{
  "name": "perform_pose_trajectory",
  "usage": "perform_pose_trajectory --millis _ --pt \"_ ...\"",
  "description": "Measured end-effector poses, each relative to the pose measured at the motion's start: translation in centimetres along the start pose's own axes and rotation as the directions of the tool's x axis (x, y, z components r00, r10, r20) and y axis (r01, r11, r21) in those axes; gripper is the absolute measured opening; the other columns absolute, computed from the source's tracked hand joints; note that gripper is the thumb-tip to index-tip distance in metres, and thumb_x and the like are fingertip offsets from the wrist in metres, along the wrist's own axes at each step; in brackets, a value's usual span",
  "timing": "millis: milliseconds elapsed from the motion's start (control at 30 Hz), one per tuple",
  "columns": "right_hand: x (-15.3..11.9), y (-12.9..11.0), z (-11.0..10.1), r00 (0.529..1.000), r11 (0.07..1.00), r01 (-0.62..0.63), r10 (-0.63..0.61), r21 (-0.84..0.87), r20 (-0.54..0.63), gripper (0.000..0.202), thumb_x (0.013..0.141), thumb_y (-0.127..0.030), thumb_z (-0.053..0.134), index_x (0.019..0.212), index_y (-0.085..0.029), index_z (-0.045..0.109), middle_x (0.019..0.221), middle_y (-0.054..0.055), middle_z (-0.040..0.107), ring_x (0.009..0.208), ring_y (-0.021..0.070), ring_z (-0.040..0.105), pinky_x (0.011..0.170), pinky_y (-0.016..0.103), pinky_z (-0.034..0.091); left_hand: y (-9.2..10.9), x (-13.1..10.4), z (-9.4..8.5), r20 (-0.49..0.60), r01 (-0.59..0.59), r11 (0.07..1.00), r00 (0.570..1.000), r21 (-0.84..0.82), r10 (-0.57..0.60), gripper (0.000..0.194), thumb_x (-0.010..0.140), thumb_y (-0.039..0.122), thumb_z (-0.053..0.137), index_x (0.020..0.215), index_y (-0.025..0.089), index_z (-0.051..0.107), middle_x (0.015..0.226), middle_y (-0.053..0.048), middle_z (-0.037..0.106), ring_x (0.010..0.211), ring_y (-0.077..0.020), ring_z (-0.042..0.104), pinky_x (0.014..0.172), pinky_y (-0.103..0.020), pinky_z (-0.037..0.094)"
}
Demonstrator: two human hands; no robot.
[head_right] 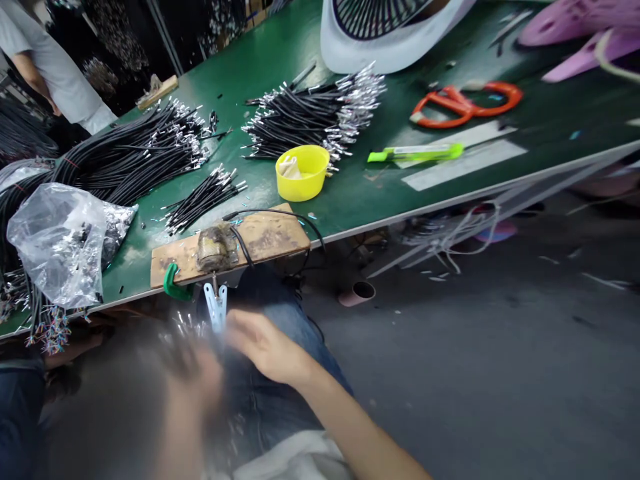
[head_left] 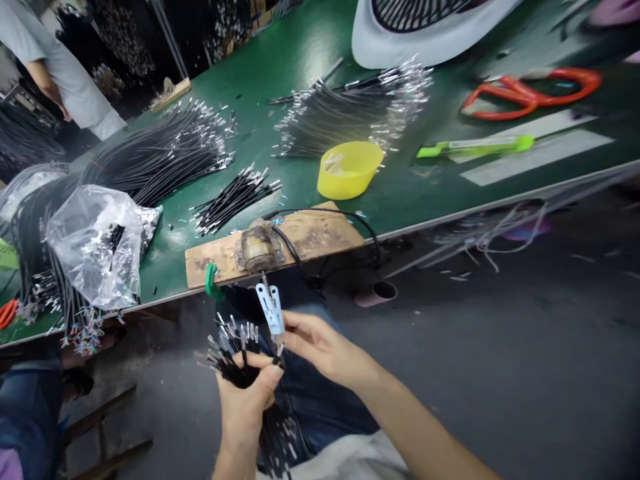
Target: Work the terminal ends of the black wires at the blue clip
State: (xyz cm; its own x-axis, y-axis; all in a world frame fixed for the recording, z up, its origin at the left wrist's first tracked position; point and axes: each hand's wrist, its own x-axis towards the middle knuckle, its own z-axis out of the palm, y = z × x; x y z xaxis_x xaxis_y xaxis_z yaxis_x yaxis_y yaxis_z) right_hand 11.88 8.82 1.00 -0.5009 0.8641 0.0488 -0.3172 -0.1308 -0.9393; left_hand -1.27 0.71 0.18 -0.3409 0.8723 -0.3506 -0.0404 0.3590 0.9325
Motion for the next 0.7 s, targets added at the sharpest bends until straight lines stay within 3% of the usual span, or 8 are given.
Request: perform_pose_trajectory --millis 100,167,233,333,533,700 --pt "1.5 -0.7 -0.2 0.970 0.999 -0.047 0.039 -0.025 -0.239 0.049 0.071 -0.064 0.056 0.058 -0.017 0.053 0.056 -0.003 0.047 0.055 0.0111 0.041 0.051 0.023 0.035 0.7 -0.4 0.0 -0.096 -0.158 0.978 0.980 0.137 0.172 0.026 0.060 0.044 0.073 0.060 0.019 0.067 0.054 -0.003 0.057 0.044 -0.0142 0.050 0.039 -0.027 0.041" --pt "2.5 -1.2 0.1 0.950 0.997 -0.068 0.055 -0.031 -0.307 0.055 0.067 -0.069 0.054 0.052 -0.017 0.050 0.051 -0.004 0.041 0.051 0.0096 0.035 0.047 0.023 0.029 1.3 -0.5 0.0 -0.134 -0.254 0.941 0.948 0.225 0.288 0.024 0.062 0.043 0.072 0.059 0.020 0.067 0.061 -0.005 0.063 0.057 -0.0205 0.059 0.053 -0.033 0.050" --pt "3.3 -1.4 0.5 0.952 0.996 -0.085 0.089 0.028 -0.291 0.057 0.062 -0.071 0.058 0.048 -0.017 0.049 0.048 -0.004 0.040 0.049 0.0088 0.033 0.046 0.023 0.026 2.0 -0.4 0.1 -0.136 -0.292 0.917 0.932 0.272 0.337 0.021 0.064 0.041 0.071 0.059 0.020 0.067 0.063 -0.005 0.064 0.062 -0.0229 0.062 0.062 -0.037 0.052" --pt "3.7 -1.6 1.1 0.955 0.964 -0.105 0.166 0.245 -0.246 0.053 0.056 -0.066 0.066 0.048 -0.016 0.054 0.047 -0.003 0.047 0.048 0.0091 0.039 0.046 0.023 0.029 2.8 0.1 0.5 -0.126 -0.299 0.907 0.929 0.296 0.348 0.017 0.066 0.037 0.070 0.060 0.021 0.067 0.062 -0.004 0.065 0.060 -0.0220 0.062 0.063 -0.037 0.052" --pt "3.5 -1.3 1.8 0.965 0.846 -0.116 0.220 0.520 -0.143 0.044 0.061 -0.059 0.067 0.054 -0.016 0.065 0.052 0.002 0.060 0.052 0.0131 0.052 0.051 0.024 0.038 3.3 0.8 1.5 -0.079 -0.273 0.928 0.950 0.252 0.301 0.017 0.065 0.033 0.070 0.056 0.020 0.065 0.047 -0.001 0.056 0.043 -0.0167 0.053 0.045 -0.031 0.047" --pt "3.1 0.1 1.1 0.952 0.762 -0.142 0.281 0.632 -0.125 0.045 0.058 -0.062 0.067 0.056 -0.018 0.067 0.054 0.003 0.062 0.056 0.0154 0.055 0.050 0.025 0.038 3.0 0.4 1.4 -0.095 -0.287 0.926 0.944 0.244 0.317 0.012 0.065 0.031 0.071 0.059 0.021 0.067 0.058 -0.004 0.064 0.058 -0.0222 0.062 0.061 -0.037 0.053"
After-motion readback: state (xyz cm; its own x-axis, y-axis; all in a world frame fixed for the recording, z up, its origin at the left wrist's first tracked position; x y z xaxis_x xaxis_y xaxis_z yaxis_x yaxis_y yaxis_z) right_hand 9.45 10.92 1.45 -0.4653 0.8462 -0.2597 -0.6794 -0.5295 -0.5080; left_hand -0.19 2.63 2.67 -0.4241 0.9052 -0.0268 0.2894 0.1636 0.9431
